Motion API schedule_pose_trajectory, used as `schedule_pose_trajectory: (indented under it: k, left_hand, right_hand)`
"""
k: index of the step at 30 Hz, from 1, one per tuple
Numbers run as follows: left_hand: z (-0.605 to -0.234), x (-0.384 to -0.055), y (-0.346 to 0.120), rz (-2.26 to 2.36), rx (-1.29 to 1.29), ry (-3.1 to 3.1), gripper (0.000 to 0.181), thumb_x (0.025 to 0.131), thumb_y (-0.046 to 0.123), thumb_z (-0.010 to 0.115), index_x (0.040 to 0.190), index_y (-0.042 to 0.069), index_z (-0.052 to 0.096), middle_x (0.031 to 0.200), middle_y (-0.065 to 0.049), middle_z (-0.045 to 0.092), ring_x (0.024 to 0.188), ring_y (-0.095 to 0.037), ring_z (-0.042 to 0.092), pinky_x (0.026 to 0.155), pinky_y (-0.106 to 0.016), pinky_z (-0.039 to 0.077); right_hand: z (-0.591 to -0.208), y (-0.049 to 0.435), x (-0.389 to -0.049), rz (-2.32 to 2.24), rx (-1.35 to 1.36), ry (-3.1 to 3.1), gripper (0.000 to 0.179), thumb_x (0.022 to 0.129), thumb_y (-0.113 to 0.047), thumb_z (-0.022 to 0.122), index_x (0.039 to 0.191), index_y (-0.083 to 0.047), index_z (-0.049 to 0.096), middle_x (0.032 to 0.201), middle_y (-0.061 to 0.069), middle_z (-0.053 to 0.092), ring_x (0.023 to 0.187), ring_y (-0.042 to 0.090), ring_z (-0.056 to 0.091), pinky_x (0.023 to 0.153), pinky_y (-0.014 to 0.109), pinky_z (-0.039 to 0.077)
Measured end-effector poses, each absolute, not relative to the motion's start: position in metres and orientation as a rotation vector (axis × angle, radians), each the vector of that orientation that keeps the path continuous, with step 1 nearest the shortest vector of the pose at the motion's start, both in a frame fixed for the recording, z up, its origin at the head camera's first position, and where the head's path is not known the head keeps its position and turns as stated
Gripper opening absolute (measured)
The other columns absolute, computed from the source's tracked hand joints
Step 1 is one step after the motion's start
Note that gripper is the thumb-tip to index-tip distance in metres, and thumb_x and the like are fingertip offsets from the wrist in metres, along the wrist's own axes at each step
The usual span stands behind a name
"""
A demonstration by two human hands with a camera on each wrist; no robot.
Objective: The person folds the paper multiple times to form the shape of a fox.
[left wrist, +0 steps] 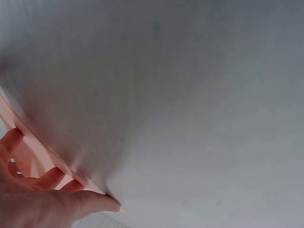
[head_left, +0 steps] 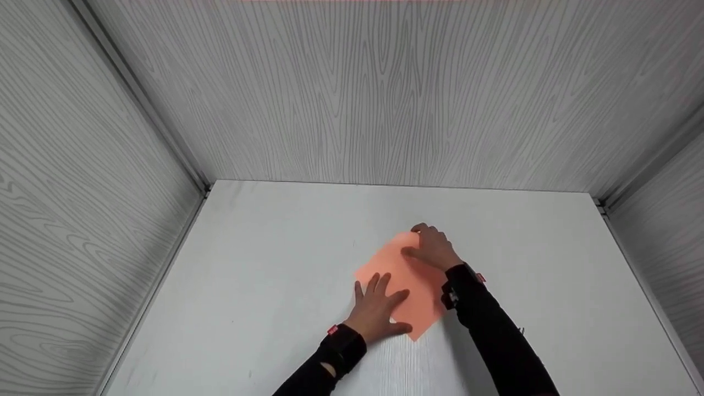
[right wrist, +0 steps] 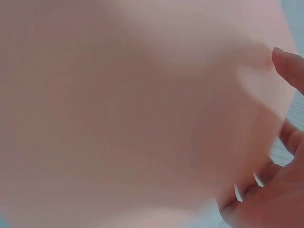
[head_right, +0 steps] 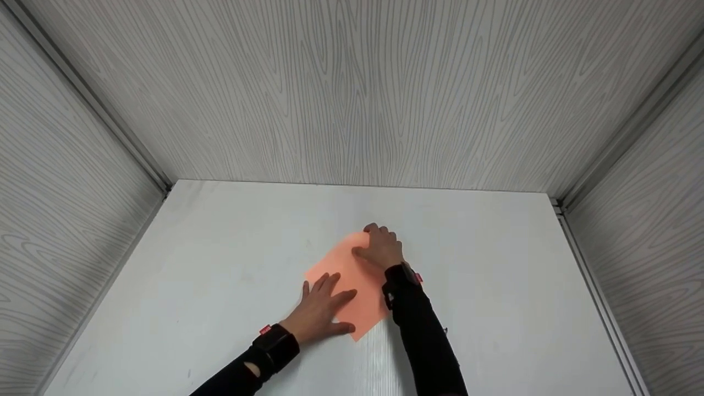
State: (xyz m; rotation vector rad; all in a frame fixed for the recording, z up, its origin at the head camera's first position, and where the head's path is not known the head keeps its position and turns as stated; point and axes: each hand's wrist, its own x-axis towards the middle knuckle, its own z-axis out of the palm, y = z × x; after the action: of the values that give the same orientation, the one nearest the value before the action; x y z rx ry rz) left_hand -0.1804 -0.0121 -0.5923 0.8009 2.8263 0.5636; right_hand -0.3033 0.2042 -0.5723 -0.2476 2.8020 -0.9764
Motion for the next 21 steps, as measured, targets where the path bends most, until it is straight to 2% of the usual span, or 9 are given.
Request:
schedule_pose_trajectory:
  k: [1, 4, 6, 8, 13, 17, 21]
  left_hand:
    - [-0.592, -0.181, -0.012, 0.568, 0.801, 2.823, 0.072, 0.090, 0.059, 0.077, 0.152, 0.030, 0.057, 0.169, -0.019, 0.035, 0.159, -0.044, 0.029, 0.117, -0.082, 0.025]
    - [-0.594, -0.181, -0.012, 0.559, 0.808, 2.831, 0.072, 0.089, 0.060, 0.077, 0.152, 0.031, 0.057, 0.169, -0.018, 0.036, 0.159, -0.044, 0.030, 0.116, -0.082, 0.026]
    - [-0.595, -0.182, -0.012, 0.551, 0.815, 2.840, 0.072, 0.089, 0.061, 0.077, 0.152, 0.031, 0.057, 0.168, -0.018, 0.038, 0.158, -0.044, 0.031, 0.115, -0.082, 0.027]
    - [-0.596, -0.181, -0.011, 0.547, 0.817, 2.850, 0.072, 0.089, 0.061, 0.077, 0.152, 0.032, 0.057, 0.168, -0.018, 0.038, 0.158, -0.044, 0.032, 0.115, -0.082, 0.028]
    - [-0.596, -0.181, -0.010, 0.553, 0.818, 2.857, 0.072, 0.090, 0.060, 0.076, 0.153, 0.031, 0.057, 0.168, -0.018, 0.038, 0.159, -0.043, 0.031, 0.117, -0.082, 0.026]
    - [-0.595, -0.179, -0.011, 0.557, 0.816, 2.841, 0.072, 0.092, 0.059, 0.075, 0.154, 0.030, 0.055, 0.170, -0.018, 0.036, 0.160, -0.044, 0.028, 0.118, -0.082, 0.024]
    - [-0.596, -0.178, -0.013, 0.528, 0.834, 2.853, 0.069, 0.093, 0.059, 0.073, 0.154, 0.030, 0.054, 0.170, -0.019, 0.035, 0.160, -0.045, 0.028, 0.118, -0.081, 0.025]
  right_hand:
    - [-0.570, 0.204, -0.303, -1.015, -0.240, 2.771, 0.067, 0.101, -0.033, 0.070, 0.153, 0.000, 0.043, 0.138, 0.033, 0.059, 0.126, 0.050, 0.059, 0.104, 0.060, 0.048]
    - [-0.561, 0.205, -0.299, -1.156, -0.195, 2.706, 0.072, 0.104, -0.027, 0.066, 0.161, -0.004, 0.030, 0.139, 0.032, 0.061, 0.118, 0.044, 0.067, 0.097, 0.052, 0.053]
    - [-0.557, 0.206, -0.295, -1.224, -0.181, 2.704, 0.069, 0.107, -0.025, 0.062, 0.163, -0.005, 0.027, 0.137, 0.031, 0.062, 0.109, 0.041, 0.069, 0.090, 0.049, 0.053]
    - [-0.552, 0.207, -0.290, -1.276, -0.182, 2.737, 0.058, 0.109, -0.023, 0.057, 0.160, -0.006, 0.034, 0.139, 0.027, 0.062, 0.109, 0.037, 0.070, 0.091, 0.045, 0.053]
    - [-0.545, 0.213, -0.278, -1.330, -0.280, 2.859, 0.027, 0.111, -0.018, 0.055, 0.133, -0.003, 0.062, 0.118, 0.019, 0.071, 0.103, 0.030, 0.068, 0.091, 0.044, 0.052]
    - [-0.541, 0.217, -0.270, -1.319, -0.352, 2.900, 0.020, 0.109, -0.018, 0.059, 0.120, -0.005, 0.069, 0.110, 0.015, 0.073, 0.102, 0.031, 0.069, 0.092, 0.046, 0.053]
    - [-0.535, 0.220, -0.260, -1.265, -0.400, 2.937, 0.021, 0.107, -0.019, 0.063, 0.118, -0.004, 0.072, 0.115, 0.016, 0.075, 0.112, 0.034, 0.070, 0.098, 0.051, 0.055]
